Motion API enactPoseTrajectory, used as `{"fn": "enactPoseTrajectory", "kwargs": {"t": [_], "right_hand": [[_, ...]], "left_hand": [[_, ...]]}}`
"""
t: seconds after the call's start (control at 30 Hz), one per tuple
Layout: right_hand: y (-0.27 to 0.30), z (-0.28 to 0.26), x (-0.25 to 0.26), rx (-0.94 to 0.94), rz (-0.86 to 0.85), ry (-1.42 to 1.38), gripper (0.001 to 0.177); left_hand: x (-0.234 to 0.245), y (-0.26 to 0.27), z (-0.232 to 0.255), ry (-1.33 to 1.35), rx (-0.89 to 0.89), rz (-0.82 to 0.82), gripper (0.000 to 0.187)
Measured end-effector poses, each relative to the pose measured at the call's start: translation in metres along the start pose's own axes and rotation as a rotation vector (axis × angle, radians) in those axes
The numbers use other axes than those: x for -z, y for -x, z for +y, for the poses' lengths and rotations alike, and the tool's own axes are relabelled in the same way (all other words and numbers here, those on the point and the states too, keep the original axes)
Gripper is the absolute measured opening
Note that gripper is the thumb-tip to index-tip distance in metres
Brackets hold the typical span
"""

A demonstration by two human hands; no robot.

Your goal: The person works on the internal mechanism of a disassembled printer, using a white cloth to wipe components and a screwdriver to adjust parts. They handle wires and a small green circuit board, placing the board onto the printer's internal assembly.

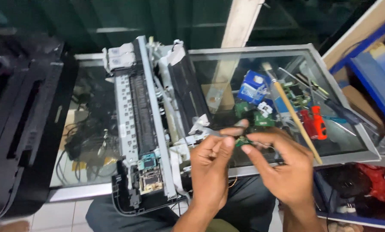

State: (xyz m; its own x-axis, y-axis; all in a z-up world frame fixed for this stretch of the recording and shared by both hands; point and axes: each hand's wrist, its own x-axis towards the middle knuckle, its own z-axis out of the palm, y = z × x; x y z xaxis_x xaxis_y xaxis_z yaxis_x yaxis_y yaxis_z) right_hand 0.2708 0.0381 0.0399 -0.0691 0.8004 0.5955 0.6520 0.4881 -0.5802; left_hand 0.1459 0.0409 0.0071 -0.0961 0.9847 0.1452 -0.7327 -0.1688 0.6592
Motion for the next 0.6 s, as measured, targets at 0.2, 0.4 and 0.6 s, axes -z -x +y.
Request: {"fn": "enactPoseTrajectory", "kwargs": {"t": [0.2,0.4,0.6], "right_hand": [[0.014,0.026,-0.002,-0.187,-0.049,-0.128,0.015],[0.010,0.030,-0.004,-0.220,-0.201,-0.390,0.012],[-0.009,0.015,-0.013,-0.132,-0.445,-0.402,0.013]], "left_hand": [[-0.008,0.019,0.079,-0.402,0.034,-0.061,0.072],[0.025,-0.005,0.133,-0.638,-0.095,-0.319,0.067],[0.027,-0.030,0.134,-1.169,-0.246,-0.452,0.038]]}}
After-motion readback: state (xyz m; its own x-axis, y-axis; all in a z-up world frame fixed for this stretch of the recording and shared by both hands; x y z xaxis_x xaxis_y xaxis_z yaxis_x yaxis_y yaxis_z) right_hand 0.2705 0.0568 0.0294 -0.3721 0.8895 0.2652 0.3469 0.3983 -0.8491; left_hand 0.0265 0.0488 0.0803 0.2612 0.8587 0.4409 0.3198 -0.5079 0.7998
